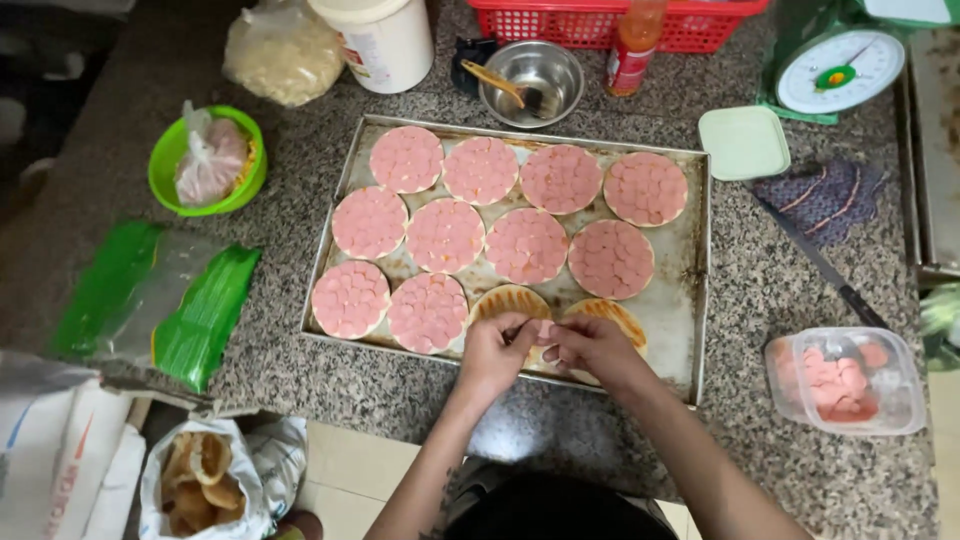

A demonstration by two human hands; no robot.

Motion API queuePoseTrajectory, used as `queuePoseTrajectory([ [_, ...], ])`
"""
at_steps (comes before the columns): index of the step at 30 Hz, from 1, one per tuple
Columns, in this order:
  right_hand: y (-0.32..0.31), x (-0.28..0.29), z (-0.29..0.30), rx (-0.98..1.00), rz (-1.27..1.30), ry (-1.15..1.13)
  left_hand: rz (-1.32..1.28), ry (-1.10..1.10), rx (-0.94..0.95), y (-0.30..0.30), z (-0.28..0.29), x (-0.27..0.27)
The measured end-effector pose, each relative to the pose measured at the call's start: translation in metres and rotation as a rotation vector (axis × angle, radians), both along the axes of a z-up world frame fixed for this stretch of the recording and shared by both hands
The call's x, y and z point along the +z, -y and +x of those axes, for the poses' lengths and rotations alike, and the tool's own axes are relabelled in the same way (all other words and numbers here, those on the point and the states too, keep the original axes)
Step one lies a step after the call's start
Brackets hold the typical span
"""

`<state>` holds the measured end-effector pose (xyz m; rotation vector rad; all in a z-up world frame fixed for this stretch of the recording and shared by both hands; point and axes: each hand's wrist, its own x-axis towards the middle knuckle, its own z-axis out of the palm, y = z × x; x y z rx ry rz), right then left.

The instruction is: Place sliced meat toppings onto small rounds of pastry dough on a baking tray.

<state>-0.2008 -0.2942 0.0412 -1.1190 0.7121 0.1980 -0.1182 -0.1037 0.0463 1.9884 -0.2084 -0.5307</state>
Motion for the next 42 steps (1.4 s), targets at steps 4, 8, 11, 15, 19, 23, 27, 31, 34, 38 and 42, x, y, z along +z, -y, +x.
queuePoseTrajectory([
  [4,-0.008,-0.027,0.005,-0.065,0.003,0.008,0.001,0.011,-0.063,-0.011,0.017,0.006],
  [8,-0.013,-0.013,0.011,-0.14,0.033,-0.03,0.141,0.217,-0.119,-0.028,0.044,0.017],
  [11,-0.008,-0.004,0.015,-0.22,0.048,-0.003,0.248,0.373,-0.112,-0.029,0.066,0.001],
  [15,0.001,-0.012,0.013,-0.271,0.063,0.041,0.319,0.435,-0.15,-0.011,0.075,0.019],
  [19,0.004,-0.008,0.013,-0.267,0.038,0.023,0.327,0.42,-0.274,0.002,0.071,-0.006],
  [23,0.004,0.006,0.017,-0.241,0.033,-0.006,0.418,0.584,-0.251,0.011,0.074,-0.014],
  [27,0.003,0.004,0.016,-0.211,0.039,-0.038,0.453,0.701,-0.207,0.014,0.072,-0.026],
  [31,0.013,-0.038,0.008,-0.13,-0.008,-0.019,0.503,0.768,-0.188,0.017,0.071,-0.039],
  [34,0.012,-0.038,0.01,-0.13,-0.023,-0.015,0.519,0.775,-0.188,0.018,0.07,-0.038],
  [38,0.008,-0.027,0.014,-0.184,0.039,-0.029,0.536,0.816,-0.166,0.018,0.068,-0.029],
  [42,0.001,0.014,0.023,-0.239,0.138,-0.084,0.303,0.697,-0.207,0.014,0.066,-0.05],
])
